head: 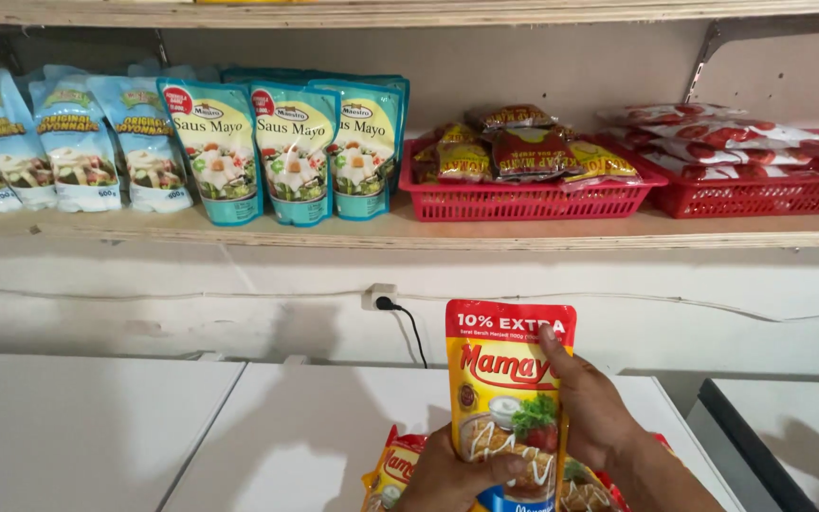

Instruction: Wiping mayonnaise packets with a cloth and stocking them on a grocery store shelf.

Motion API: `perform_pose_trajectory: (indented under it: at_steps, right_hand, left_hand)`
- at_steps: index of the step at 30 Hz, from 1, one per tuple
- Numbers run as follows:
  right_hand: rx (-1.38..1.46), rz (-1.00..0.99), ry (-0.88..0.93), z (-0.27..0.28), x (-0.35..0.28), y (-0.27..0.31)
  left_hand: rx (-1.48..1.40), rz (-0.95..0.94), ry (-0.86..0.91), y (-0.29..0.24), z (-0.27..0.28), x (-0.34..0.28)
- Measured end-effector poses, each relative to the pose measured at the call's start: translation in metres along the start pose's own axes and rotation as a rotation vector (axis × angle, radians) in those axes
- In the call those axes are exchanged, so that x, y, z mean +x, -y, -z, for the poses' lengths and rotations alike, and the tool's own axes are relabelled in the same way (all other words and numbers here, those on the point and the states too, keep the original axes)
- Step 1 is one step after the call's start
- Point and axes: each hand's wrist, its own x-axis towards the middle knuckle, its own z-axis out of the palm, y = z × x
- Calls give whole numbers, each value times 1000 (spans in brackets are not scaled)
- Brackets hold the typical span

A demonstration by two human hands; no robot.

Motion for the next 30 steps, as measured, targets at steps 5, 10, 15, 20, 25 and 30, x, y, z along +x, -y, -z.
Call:
perform_pose_trajectory:
  at_steps: [5,10,15,20,25,30]
  right_hand:
    - [-4,119,113,-9,-1,33]
    - [-352,204,37,-28,-8,76]
    - [-260,413,16,-92,-22,108]
    - [-137,719,-64,-178,-46,163]
    - [-72,1040,-44,-244,-24,219]
    - [3,1163,-84,-310,19,277]
  left_hand:
    - [6,-172,50,-52,-18,4]
    - [43,-353,53,-144,-37,15]
    - [197,-651,6,-236,-51,35]
    - [450,-866,-188,-322,-68,50]
    - [572,-1114,-293,-409,-72,58]
    - [688,-1118,-460,-495,-41,97]
